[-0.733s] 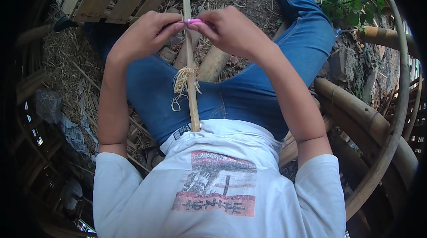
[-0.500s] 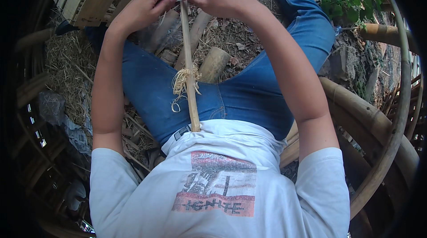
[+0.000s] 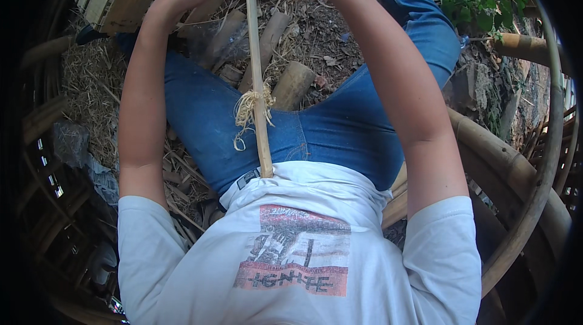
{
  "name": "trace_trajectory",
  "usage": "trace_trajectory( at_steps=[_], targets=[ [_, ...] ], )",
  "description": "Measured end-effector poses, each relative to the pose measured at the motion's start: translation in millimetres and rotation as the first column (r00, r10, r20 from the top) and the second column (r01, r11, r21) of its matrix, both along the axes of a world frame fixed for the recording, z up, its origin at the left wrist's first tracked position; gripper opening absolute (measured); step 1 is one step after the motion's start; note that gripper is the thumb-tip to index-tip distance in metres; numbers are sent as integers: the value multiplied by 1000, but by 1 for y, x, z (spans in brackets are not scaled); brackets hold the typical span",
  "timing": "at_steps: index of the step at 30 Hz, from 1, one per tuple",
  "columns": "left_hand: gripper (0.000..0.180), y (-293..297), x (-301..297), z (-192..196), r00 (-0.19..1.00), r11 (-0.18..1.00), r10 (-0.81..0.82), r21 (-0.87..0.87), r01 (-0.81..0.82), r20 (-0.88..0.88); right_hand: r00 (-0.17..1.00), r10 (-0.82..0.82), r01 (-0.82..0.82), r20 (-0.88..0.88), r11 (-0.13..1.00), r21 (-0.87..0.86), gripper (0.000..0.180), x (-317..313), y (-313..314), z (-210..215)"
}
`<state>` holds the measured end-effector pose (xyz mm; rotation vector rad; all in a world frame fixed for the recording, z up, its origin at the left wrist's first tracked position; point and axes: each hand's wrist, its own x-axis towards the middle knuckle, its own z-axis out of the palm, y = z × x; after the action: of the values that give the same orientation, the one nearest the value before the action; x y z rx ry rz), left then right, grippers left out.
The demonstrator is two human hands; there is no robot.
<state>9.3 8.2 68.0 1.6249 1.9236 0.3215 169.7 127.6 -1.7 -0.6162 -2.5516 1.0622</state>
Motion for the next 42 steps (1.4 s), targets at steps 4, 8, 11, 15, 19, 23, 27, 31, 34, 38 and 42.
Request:
trace_trajectory(
  at_steps=[4,8,11,15,19,23,27,31,34,38,42],
  targets=[
    [32,6,-12,-19,999,993,-20,118,16,34,997,-7,7,-73,1000,6,35,-2,1,-5],
    [31,5,-3,-10,999,992,22,129,-19,-25,990,-20,29,-142,998,62,32,-3,4,-12],
    [30,1,-1,-10,999,991,37,133,-33,-30,993,-18,29,-119,996,88,31,-3,2,-7],
    [30,1,-1,-11,995,995,49,95,-41,-86,1000,-9,9,-3,999,44,32,-5,2,-2],
    [31,6,-13,-17,997,995,-45,86,50,-69,998,39,-40,-53,999,-5,34,-5,5,-6],
    [32,-5,-11,-23,995,992,-94,76,96,-21,996,70,-69,46,997,-27,38,2,-9,-2],
    [33,-3,-16,-30,994,998,-59,3,59,-87,999,32,-33,-28,999,-23,38,6,-15,-7],
    [31,-11,-34,-65,961,910,-272,313,273,-48,997,69,-70,-22,997,-32,35,12,-20,-11],
    [31,-27,-24,-62,977,951,-213,234,204,10,995,93,-94,-48,996,-12,31,19,-34,-10],
    [28,-33,-17,-64,989,951,-149,278,136,24,994,93,-93,-65,996,0,30,25,-40,1],
    [29,-36,-18,-75,996,958,-91,272,86,6,996,83,-82,-12,994,65,30,24,-38,14]
  ],
)
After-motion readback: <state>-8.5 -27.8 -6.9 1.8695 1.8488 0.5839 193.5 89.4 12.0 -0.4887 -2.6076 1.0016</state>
